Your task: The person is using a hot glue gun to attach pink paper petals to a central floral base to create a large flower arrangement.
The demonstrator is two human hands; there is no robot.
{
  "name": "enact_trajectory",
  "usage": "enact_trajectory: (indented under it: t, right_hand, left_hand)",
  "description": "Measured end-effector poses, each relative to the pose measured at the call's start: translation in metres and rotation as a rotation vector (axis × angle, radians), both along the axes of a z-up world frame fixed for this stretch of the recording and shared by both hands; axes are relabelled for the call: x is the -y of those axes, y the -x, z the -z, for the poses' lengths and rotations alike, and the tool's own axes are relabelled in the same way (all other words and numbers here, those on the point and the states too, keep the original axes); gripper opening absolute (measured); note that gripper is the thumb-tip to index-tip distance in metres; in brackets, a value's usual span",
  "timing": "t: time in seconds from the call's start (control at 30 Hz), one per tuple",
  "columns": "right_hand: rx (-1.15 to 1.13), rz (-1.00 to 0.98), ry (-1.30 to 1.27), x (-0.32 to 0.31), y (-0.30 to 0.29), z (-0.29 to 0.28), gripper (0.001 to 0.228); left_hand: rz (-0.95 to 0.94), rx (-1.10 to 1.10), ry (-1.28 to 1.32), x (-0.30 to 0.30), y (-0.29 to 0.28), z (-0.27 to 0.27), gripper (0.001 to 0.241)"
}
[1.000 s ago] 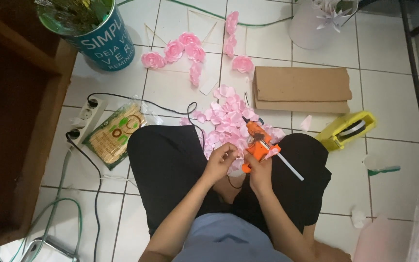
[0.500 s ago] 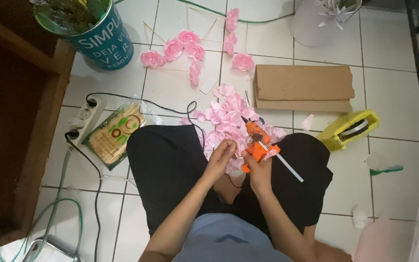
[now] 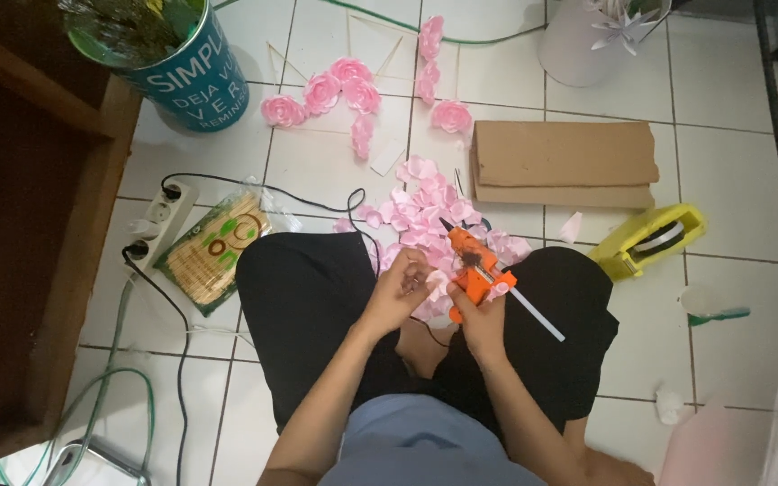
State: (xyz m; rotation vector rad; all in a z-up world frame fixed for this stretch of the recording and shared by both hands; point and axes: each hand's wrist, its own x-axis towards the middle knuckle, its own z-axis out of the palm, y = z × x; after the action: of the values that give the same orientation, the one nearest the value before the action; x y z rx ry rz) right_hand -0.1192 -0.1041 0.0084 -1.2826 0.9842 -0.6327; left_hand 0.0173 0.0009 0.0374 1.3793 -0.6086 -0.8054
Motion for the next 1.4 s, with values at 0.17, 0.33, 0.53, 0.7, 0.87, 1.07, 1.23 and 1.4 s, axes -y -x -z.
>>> enact_trajectory:
  t: [0.17,0.33,0.53,0.7,0.87,1.07,1.23,1.4]
  right_hand:
    - [0.037,-0.019,0.026,-0.003,-0.003,-0.033,0.043]
    - [0.034,-0.107,0.127,0.011,0.01,-0.035,0.028]
    - [-0.165,-0.282,0.381,0.003,0.007,-0.07,0.034]
    - [-0.191,-0.313,0.466,0.0,0.003,-0.079,0.03]
    - [-0.225,-0.296,0.428,0.0,0.004,-0.078,0.028]
    - [-0.241,-0.351,0.423,-0.008,-0.001,-0.099,0.031]
    - [-0.219,-0.369,0.369,-0.013,-0.008,-0.115,0.028]
    - [-0.279,-0.336,0.376,-0.01,-0.004,-0.103,0.031]
  left_hand:
    - [-0.039,0.086,-0.08,-0.006,-0.004,-0.005,0.021]
    - [-0.321,0.05,-0.098,-0.011,-0.014,-0.023,0.03]
    - [-0.463,0.202,-0.124,-0.02,-0.014,-0.028,0.034]
    - [-0.437,0.22,-0.082,-0.018,-0.009,-0.043,0.034]
    - [-0.414,0.257,-0.054,-0.017,-0.005,-0.047,0.032]
    - [-0.456,0.298,-0.05,-0.02,-0.009,-0.043,0.032]
    - [-0.474,0.314,-0.049,-0.022,-0.011,-0.047,0.03]
    - [-0.445,0.29,-0.027,-0.021,-0.009,-0.043,0.034]
